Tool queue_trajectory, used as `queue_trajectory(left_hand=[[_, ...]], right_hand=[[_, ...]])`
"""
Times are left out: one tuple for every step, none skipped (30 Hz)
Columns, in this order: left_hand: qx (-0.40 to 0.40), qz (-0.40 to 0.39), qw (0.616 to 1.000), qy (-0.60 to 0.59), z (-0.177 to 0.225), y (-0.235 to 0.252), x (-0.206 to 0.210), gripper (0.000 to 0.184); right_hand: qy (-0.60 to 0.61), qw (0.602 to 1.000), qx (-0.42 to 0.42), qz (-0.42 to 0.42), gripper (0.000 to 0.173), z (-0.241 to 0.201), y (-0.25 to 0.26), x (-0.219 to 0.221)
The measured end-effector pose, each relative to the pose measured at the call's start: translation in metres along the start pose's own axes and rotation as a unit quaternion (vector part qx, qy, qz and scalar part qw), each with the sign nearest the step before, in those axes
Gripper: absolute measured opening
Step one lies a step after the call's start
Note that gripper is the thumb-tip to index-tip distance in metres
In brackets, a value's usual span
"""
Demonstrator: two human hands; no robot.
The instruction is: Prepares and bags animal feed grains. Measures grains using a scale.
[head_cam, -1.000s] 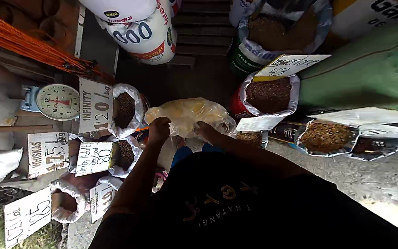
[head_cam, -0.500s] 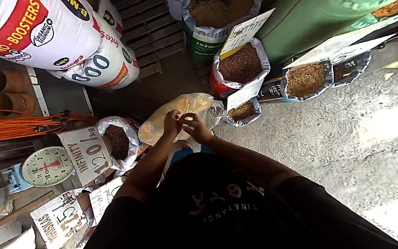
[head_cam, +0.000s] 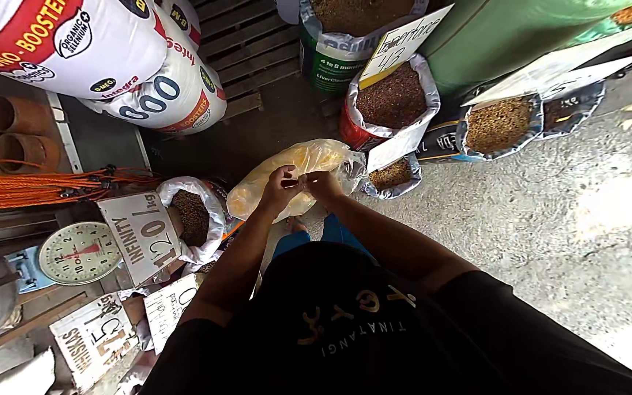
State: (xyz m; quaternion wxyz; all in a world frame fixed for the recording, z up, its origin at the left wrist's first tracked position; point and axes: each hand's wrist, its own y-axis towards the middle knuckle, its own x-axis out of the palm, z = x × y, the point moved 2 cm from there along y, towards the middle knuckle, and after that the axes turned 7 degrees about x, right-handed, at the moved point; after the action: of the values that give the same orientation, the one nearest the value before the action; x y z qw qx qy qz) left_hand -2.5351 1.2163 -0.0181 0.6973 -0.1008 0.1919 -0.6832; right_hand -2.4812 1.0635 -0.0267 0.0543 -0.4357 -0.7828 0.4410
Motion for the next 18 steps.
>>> queue_trajectory(left_hand=[[-0.023,-0.005,1.0,0.015,0.001,0.001,-0.003,0.064],[-0.036,-0.017,0.999,0.03,0.001,0.001,-0.005,0.068],[-0.044,-0.037,0.998,0.038,0.002,0.0,-0.006,0.063],[-0.052,-0.06,0.996,0.047,0.003,-0.001,-0.007,0.05],[-0.06,-0.076,0.994,0.054,0.006,-0.003,-0.005,0.035],[-0.073,-0.088,0.992,0.057,0.009,-0.004,-0.005,0.027],[-0.088,-0.095,0.99,0.059,0.012,-0.006,-0.005,0.024],[-0.099,-0.098,0.989,0.051,0.014,-0.009,-0.007,0.024],[-0.105,-0.102,0.989,0.032,0.014,-0.013,-0.01,0.024],[-0.106,-0.104,0.989,0.009,0.015,-0.017,-0.013,0.024],[-0.109,-0.104,0.989,-0.015,0.014,-0.023,-0.015,0.025],[-0.11,-0.095,0.989,-0.04,0.012,-0.028,-0.016,0.024],[-0.11,-0.079,0.989,-0.062,0.008,-0.033,-0.015,0.023],[-0.116,-0.059,0.988,-0.081,0.003,-0.038,-0.014,0.022],[-0.123,-0.033,0.987,-0.103,0.002,-0.045,-0.015,0.022],[-0.125,0.004,0.985,-0.122,0.001,-0.053,-0.018,0.023],[-0.124,0.05,0.981,-0.138,0.001,-0.062,-0.026,0.024],[-0.12,0.1,0.977,-0.146,-0.001,-0.071,-0.038,0.027]], right_hand=[[-0.014,1.0,-0.018,0.006,0.034,-0.001,-0.001,0.001],[-0.033,0.999,-0.027,0.015,0.042,-0.002,-0.001,0.002],[-0.054,0.998,-0.03,0.025,0.045,-0.004,-0.004,0.003],[-0.068,0.996,-0.037,0.034,0.039,-0.005,-0.008,0.002],[-0.084,0.995,-0.045,0.029,0.031,-0.005,-0.012,0.001],[-0.102,0.993,-0.054,0.015,0.026,-0.004,-0.016,-0.001],[-0.117,0.991,-0.063,-0.005,0.024,-0.003,-0.018,-0.001],[-0.127,0.989,-0.071,-0.026,0.023,-0.003,-0.018,0.0],[-0.135,0.987,-0.075,-0.048,0.02,-0.004,-0.019,0.001],[-0.137,0.985,-0.077,-0.071,0.018,-0.005,-0.019,0.003],[-0.14,0.983,-0.079,-0.094,0.017,-0.004,-0.018,0.006],[-0.145,0.979,-0.086,-0.113,0.018,-0.003,-0.016,0.007],[-0.151,0.975,-0.09,-0.132,0.021,-0.004,-0.015,0.008],[-0.151,0.973,-0.092,-0.149,0.023,-0.003,-0.012,0.01],[-0.144,0.971,-0.083,-0.174,0.022,-0.004,-0.01,0.01],[-0.133,0.968,-0.06,-0.205,0.022,-0.005,-0.009,0.009],[-0.128,0.962,-0.043,-0.237,0.022,-0.007,-0.007,0.008],[-0.137,0.955,-0.034,-0.262,0.024,-0.007,-0.003,0.005]])
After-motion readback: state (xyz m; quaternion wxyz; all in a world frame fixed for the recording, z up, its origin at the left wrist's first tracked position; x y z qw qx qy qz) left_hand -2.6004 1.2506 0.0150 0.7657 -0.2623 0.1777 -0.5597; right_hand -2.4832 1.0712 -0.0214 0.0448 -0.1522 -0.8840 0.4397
